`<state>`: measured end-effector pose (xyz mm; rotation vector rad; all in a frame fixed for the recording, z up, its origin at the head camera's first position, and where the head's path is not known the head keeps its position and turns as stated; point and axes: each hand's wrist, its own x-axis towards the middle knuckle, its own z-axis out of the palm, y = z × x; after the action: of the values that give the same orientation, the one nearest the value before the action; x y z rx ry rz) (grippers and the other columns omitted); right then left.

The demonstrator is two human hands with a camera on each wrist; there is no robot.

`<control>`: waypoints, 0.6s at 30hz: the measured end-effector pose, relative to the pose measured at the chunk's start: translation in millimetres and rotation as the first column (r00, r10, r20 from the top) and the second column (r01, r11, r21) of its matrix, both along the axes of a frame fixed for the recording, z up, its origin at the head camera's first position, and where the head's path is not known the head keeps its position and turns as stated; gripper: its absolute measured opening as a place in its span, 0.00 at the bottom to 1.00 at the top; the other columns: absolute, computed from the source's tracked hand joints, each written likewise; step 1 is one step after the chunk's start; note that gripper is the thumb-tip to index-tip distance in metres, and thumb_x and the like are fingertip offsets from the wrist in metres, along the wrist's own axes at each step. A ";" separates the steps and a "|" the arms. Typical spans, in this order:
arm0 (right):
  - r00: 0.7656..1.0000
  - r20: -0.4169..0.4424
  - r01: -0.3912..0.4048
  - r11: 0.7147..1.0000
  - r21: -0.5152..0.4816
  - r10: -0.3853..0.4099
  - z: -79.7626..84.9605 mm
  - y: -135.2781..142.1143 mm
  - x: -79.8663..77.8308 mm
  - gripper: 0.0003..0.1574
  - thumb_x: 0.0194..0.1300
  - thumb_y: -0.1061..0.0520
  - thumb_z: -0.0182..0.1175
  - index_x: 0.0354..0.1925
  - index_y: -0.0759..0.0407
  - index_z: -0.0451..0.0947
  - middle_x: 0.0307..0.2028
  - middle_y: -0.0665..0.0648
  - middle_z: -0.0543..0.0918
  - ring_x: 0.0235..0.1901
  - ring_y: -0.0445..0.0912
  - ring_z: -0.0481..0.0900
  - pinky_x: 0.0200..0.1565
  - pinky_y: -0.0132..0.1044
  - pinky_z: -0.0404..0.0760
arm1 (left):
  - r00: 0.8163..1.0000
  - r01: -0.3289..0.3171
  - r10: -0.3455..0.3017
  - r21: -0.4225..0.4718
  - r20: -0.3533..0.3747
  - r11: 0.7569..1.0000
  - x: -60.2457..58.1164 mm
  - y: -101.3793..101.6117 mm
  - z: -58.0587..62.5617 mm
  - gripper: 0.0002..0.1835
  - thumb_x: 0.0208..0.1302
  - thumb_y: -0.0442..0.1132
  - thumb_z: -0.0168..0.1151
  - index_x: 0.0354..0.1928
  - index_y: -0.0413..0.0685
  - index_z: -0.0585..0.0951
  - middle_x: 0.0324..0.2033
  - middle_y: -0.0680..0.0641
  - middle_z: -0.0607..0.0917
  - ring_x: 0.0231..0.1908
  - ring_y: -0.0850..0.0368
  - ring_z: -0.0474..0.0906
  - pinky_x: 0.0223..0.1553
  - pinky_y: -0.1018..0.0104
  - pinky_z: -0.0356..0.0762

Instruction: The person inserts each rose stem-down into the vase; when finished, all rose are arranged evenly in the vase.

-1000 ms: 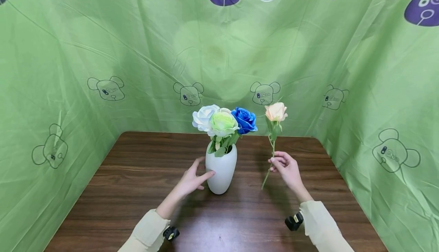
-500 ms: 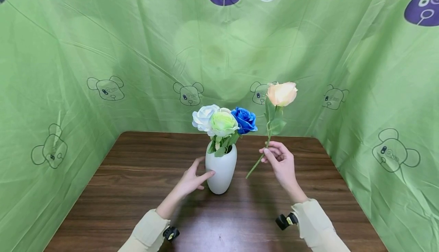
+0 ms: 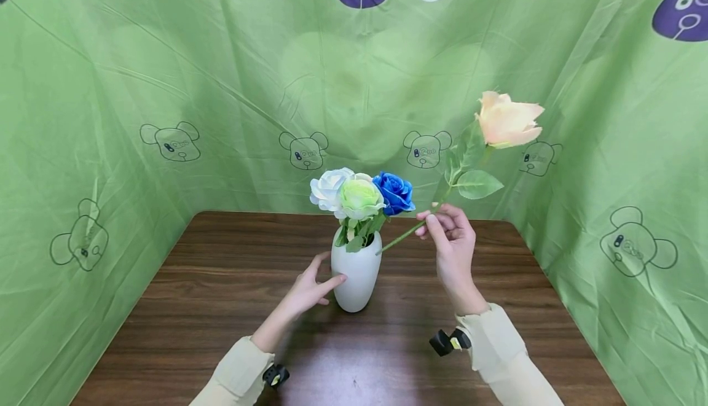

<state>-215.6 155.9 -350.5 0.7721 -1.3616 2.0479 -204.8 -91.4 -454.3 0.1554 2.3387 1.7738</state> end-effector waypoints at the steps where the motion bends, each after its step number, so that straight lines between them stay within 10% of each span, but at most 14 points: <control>1: 1.000 -0.016 -0.002 1.000 -0.011 0.002 2.5 -1.9 -1.0 0.11 0.59 0.76 0.48 0.42 0.74 0.69 0.29 0.65 0.80 0.21 0.46 0.78 0.24 0.34 0.78 | 1.000 -0.003 0.003 0.000 0.004 1.000 0.0 0.1 0.2 0.40 0.50 0.56 0.62 0.63 0.55 0.57 0.61 0.34 0.55 0.25 0.49 0.78 0.23 0.61 0.79; 10: 0.998 -0.050 0.038 0.993 0.116 -0.032 3.1 -20.4 -6.9 0.13 0.58 0.76 0.50 0.43 0.74 0.67 0.31 0.63 0.81 0.23 0.46 0.78 0.26 0.33 0.79 | 1.000 0.001 -0.001 -0.005 0.009 1.000 1.3 -0.2 1.2 0.41 0.50 0.57 0.62 0.63 0.55 0.56 0.61 0.33 0.54 0.23 0.49 0.78 0.23 0.61 0.79; 18: 0.993 0.019 0.104 0.928 0.357 -0.119 -8.6 -39.1 4.9 0.07 0.56 0.77 0.51 0.36 0.77 0.68 0.30 0.71 0.79 0.22 0.44 0.76 0.24 0.34 0.79 | 1.000 0.001 -0.001 -0.001 0.006 1.000 0.2 -0.5 0.3 0.41 0.50 0.57 0.62 0.63 0.55 0.56 0.62 0.34 0.53 0.23 0.49 0.78 0.23 0.61 0.79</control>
<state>-210.7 116.7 -359.1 0.7835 -1.7874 1.7588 -204.6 -91.9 -453.9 0.1512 2.3351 1.7702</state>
